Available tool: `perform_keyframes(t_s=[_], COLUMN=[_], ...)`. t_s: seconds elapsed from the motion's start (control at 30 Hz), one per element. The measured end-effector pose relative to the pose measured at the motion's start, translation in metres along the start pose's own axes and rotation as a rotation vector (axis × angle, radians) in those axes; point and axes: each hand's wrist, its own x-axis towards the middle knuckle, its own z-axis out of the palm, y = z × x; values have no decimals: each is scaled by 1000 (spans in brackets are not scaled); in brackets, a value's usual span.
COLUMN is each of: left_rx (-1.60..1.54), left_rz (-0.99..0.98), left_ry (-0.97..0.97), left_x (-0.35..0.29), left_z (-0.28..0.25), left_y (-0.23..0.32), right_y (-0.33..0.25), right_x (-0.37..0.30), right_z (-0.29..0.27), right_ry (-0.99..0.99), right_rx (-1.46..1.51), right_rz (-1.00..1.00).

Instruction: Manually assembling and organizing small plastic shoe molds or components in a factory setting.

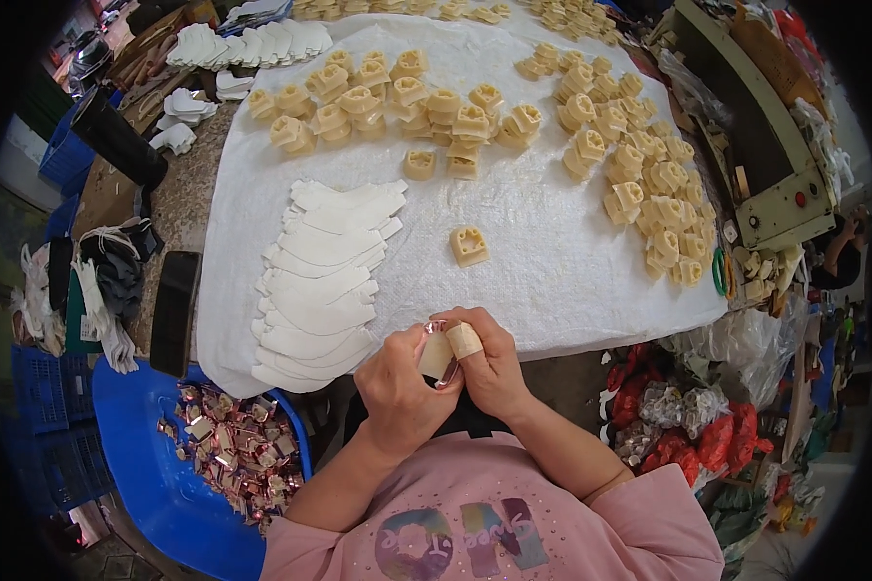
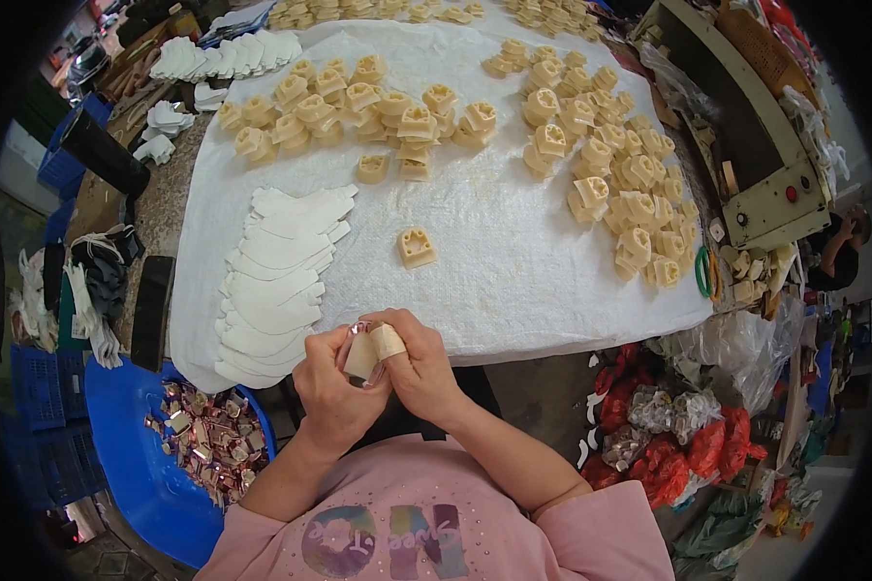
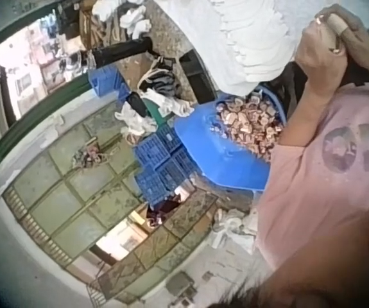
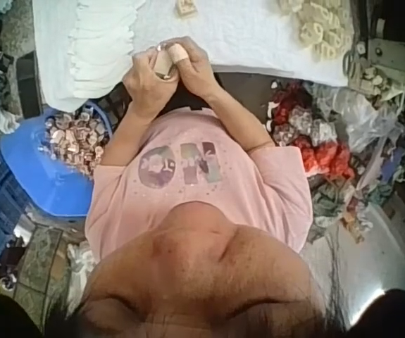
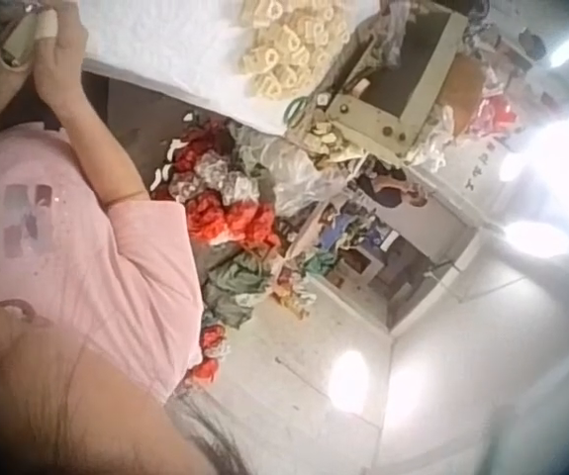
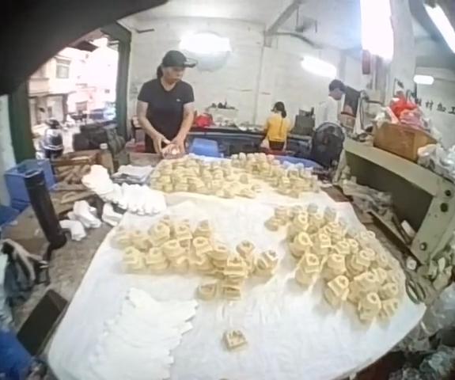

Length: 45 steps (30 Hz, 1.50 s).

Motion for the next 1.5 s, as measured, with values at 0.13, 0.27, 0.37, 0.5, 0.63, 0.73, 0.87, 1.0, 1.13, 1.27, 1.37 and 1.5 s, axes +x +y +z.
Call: perform_keyframes(t_s=[0.13, 0.27, 0.37, 0.5, 0.63, 0.73, 0.87, 1.0, 1.13, 1.27, 1.37, 1.5], left_rx=[-24, -42, -77, -43, -186, -115, 73, 406, 641, 885, 706, 333], left_rz=[105, 93, 102, 91, -144, -192, -400, -542, -723, -918, -656, -369], left_ry=[42, 13, 97, 71, 116, 32, 113, 230, 270, 234, 322, 167], left_x=[6, 0, -1, -4, 0, -2, -22, -72, -142, -154, -108, -41], left_z=[-6, -8, -5, -8, -17, -42, -82, -129, -176, -192, -177, -133], left_y=[-12, -14, -17, -18, -19, -29, -55, -108, -150, -150, -132, -101], right_y=[0, 7, 0, 12, 8, 2, -2, 2, 3, 1, -2, -6], right_x=[3, 4, 6, 9, 14, 25, 47, 68, 77, 81, 85, 96], right_z=[9, 10, 20, 22, 24, 20, 15, 23, 30, 38, 49, 66], right_ry=[20, -7, 31, 10, -34, -86, -60, -8, -43, -101, -114, -149], right_rx=[243, 247, 157, 451, 400, 182, -299, -570, -609, -615, -647, -760], right_rz=[47, -1, -17, 120, 94, 28, -160, -487, -411, -391, -431, -484])
